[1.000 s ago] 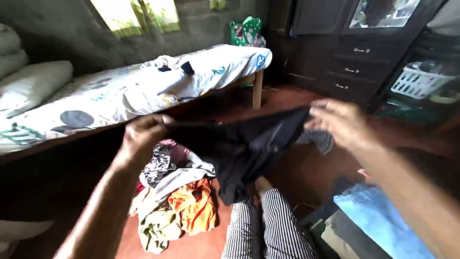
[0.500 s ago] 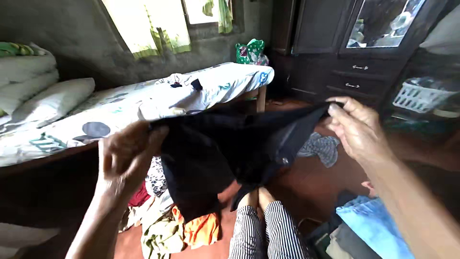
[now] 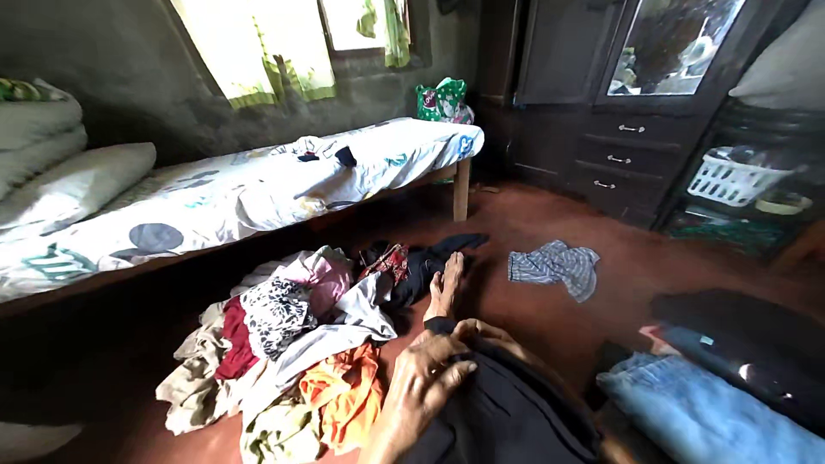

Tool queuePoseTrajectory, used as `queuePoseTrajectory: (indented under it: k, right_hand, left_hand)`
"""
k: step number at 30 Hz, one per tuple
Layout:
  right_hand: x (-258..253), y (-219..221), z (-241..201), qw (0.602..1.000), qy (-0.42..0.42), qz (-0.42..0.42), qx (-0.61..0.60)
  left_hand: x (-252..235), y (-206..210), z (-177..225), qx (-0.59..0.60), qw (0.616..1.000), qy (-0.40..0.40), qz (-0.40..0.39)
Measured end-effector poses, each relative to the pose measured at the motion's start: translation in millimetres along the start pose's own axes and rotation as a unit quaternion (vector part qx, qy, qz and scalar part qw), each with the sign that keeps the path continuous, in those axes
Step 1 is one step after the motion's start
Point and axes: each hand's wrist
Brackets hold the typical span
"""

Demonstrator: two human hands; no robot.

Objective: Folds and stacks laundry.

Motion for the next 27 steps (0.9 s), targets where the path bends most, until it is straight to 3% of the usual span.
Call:
queuePoseTrajectory:
  k: [1, 2, 4, 6, 9, 12, 15, 18, 20, 24, 27]
  right_hand:
    - [4.5, -16.3, 11.7, 0.991, -0.036, -0.125, -0.036]
    - [6.5, -20.5, 13.6, 0.986, -0.031, -0.160, -0.045]
    - [22.5, -0.3, -25.2, 0.991, 0.129, -0.036, 0.010]
    - [28.3, -12.1, -9.4, 0.987, 0.158, 0.008, 0.013]
    - [35.4, -33.1, 12.5, 0.994, 0.099, -0.049, 0.025]
    - [37.4, -33.7, 7.5, 0.987, 0.077, -0.131, 0.058]
    - [40.0, -22.3, -2.8, 0.961, 0.102, -0.133, 0.221]
    - [37.5, -7.2, 10.9, 0.963, 0.009, -0.013, 0.269]
    - [24.9, -10.9, 7.0, 0.959, -0.059, 0.009, 0.276]
    - [-8.8, -24.5, -54.8, 0.906, -0.183, 0.002, 0.382]
    - [-32.8, -27.2, -121.2, 0.855, -0.270, -0.047, 0.440]
  left_hand:
    - [5.7, 5.2, -0.8, 0.022, 1.000, -0.009, 0.008]
    - [9.6, 10.0, -0.9, 0.044, 0.999, -0.017, 0.016]
    - [11.8, 15.9, -1.0, 0.070, 0.997, -0.028, 0.033]
    - [11.8, 20.2, -4.9, 0.056, 0.996, -0.033, 0.059]
    - [14.3, 27.2, -14.1, 0.073, 0.994, -0.041, 0.070]
    - [15.3, 33.2, -20.7, 0.135, 0.989, -0.052, 0.038]
    - [10.5, 35.9, -19.9, 0.130, 0.987, -0.080, 0.048]
    - [-0.6, 35.7, -20.3, 0.157, 0.983, -0.076, 0.066]
    - [-13.1, 27.6, -22.6, 0.227, 0.970, -0.065, 0.052]
    - [-50.0, -5.8, -15.1, 0.314, 0.949, -0.027, -0.006]
    - [-87.7, -29.5, 11.9, 0.316, 0.948, -0.024, 0.030]
Point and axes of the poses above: each hand's wrist, its own x-axis away from the middle knuckle, its own y-axis out of the palm, z = x × y, and after that the axes turned 3 degrees about -x, right-handed
